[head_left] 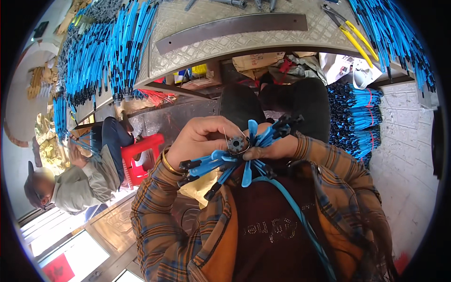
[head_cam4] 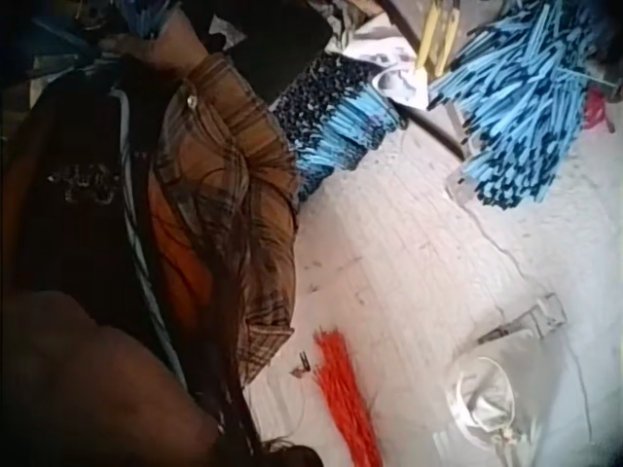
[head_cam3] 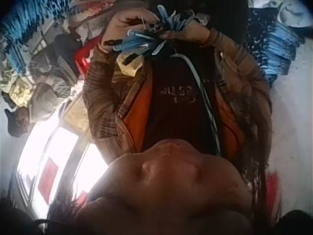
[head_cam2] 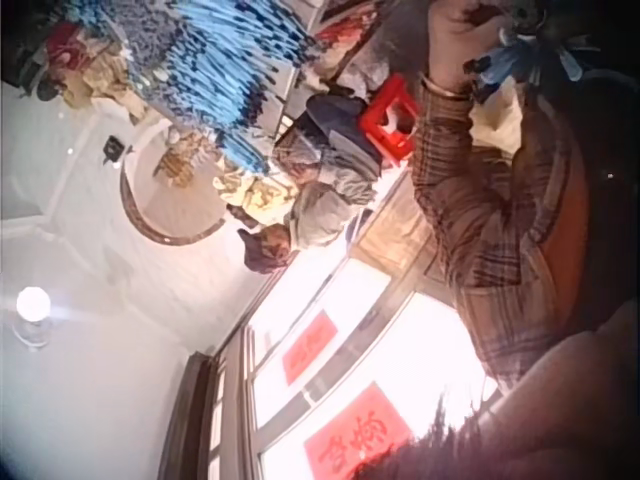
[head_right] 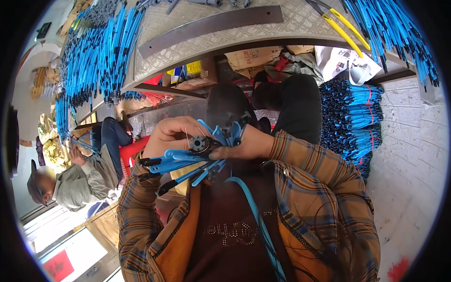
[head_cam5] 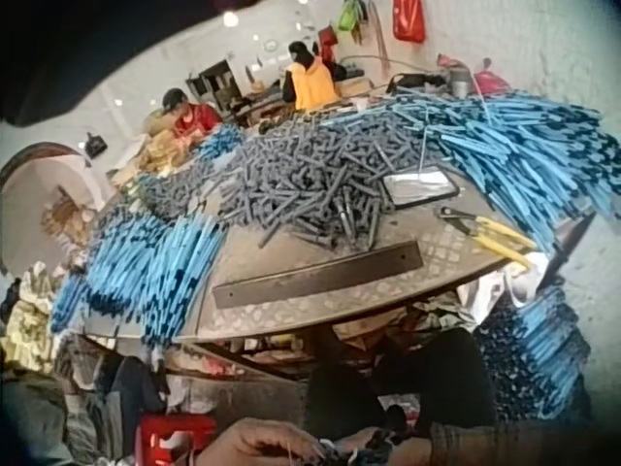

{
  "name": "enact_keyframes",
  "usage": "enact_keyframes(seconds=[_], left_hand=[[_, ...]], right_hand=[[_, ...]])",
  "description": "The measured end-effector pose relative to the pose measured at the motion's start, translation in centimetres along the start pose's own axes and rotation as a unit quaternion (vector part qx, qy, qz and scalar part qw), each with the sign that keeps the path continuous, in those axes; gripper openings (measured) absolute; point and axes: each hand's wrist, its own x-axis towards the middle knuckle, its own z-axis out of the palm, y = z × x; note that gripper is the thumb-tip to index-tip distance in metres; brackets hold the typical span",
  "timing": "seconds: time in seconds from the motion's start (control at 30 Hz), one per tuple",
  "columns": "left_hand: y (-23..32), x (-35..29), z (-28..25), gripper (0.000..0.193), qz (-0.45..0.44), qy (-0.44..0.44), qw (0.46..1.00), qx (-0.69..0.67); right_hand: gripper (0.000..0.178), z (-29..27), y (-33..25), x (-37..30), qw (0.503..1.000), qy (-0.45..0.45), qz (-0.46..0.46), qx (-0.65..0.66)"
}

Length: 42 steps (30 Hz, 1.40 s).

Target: The person assembles blue plastic brush components into black plastic bases at a manufacturing workstation, using pliers and a metal alignment fixture.

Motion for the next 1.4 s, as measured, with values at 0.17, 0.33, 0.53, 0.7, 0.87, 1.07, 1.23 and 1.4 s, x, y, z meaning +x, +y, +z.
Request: enact_keyframes(seconds=[0.17,0.33,0.53,0.7,0.87,1.07,1.23,1.4], left_hand=[[-0.6,-0.4,-0.1,0.015,0.04,-0.027,0.999,-0.019],[-0.5,-0.4,-0.3,0.016,0.023,-0.045,0.998,-0.035],[-0.4,-0.7,-0.9,0.017,0.025,-0.082,0.996,-0.005],[1.3,-0.9,-0.3,0.019,0.007,-0.065,0.996,-0.057],[2.6,-0.8,-0.9,0.026,-0.011,-0.086,0.996,0.016],[5.4,0.8,-0.3,0.036,0.039,-0.143,0.92,0.364],[3.7,0.8,0.3,0.037,0.213,-0.093,0.881,0.413],[2.2,-0.3,1.5,0.034,0.251,0.008,0.876,0.412]], right_hand=[[0.026,-0.1,1.3,-0.1,0.999,-0.021,0.01,-0.042],[0.032,-0.1,1.8,0.1,0.996,-0.038,-0.029,-0.074],[0.036,0.0,0.9,0.0,0.994,-0.042,-0.054,-0.09],[0.03,0.1,0.5,-0.1,0.996,-0.014,-0.042,-0.076],[0.034,-0.1,0.5,-0.1,0.992,-0.041,-0.025,-0.119],[0.027,-0.1,1.5,-0.2,0.992,-0.002,-0.051,-0.119],[0.027,-0.2,1.6,0.2,0.991,-0.035,-0.09,-0.092],[0.029,0.2,0.8,0.0,0.998,-0.036,-0.041,-0.027]])
